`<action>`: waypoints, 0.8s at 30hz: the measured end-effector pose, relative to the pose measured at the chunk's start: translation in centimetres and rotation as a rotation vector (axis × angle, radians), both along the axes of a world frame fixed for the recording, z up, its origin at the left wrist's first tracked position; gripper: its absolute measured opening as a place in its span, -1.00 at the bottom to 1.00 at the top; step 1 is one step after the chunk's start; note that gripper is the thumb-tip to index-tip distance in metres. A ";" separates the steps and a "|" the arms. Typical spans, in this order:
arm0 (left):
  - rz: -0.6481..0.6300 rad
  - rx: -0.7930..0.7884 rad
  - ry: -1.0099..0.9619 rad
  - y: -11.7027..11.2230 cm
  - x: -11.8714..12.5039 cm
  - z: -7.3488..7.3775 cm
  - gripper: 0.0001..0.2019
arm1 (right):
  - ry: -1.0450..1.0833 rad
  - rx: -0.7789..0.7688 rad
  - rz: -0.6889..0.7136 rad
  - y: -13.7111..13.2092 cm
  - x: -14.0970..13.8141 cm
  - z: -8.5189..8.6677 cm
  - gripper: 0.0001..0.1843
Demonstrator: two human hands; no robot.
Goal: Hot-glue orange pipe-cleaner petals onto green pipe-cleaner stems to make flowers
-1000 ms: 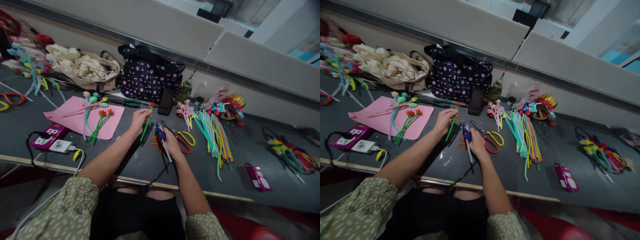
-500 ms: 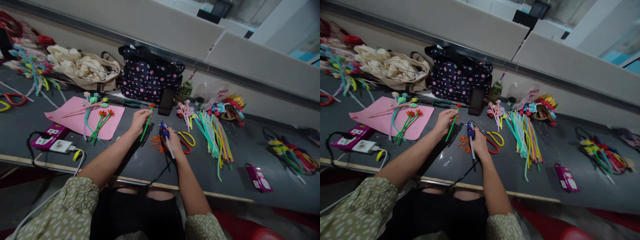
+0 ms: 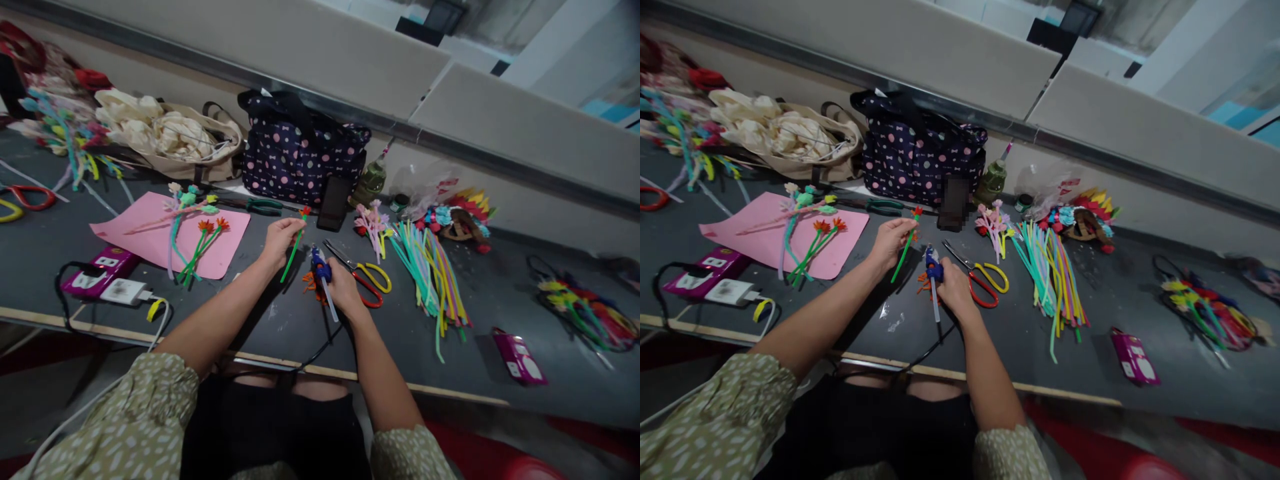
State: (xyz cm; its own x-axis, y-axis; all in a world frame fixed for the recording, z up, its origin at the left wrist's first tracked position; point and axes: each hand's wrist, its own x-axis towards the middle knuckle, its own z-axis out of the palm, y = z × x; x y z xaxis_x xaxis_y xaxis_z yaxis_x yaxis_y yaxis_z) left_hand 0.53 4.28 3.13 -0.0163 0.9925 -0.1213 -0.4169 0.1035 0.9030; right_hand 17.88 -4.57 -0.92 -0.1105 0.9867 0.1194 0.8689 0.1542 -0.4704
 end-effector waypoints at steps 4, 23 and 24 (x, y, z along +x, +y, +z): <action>-0.005 0.012 0.012 0.1 0.0 -0.1 -0.81 | 0.191 0.017 -0.097 0.1 0.4 0.4 -0.81; -0.228 0.000 0.133 -0.8 0.5 0.3 -0.77 | 1.131 -0.101 -0.210 -0.1 0.5 1.9 -0.78; -0.232 0.000 0.137 -0.8 0.5 0.3 -0.77 | 1.134 -0.106 -0.221 -0.1 0.5 1.9 -0.75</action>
State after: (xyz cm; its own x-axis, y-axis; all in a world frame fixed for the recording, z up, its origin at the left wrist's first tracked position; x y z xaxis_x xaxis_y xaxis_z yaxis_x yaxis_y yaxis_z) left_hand 1.03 3.43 3.46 0.1955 0.9716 -0.1335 -0.2561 0.1820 0.9494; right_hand 18.34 -4.63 0.96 0.1832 0.9820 -0.0451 -0.0571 -0.0352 -0.9977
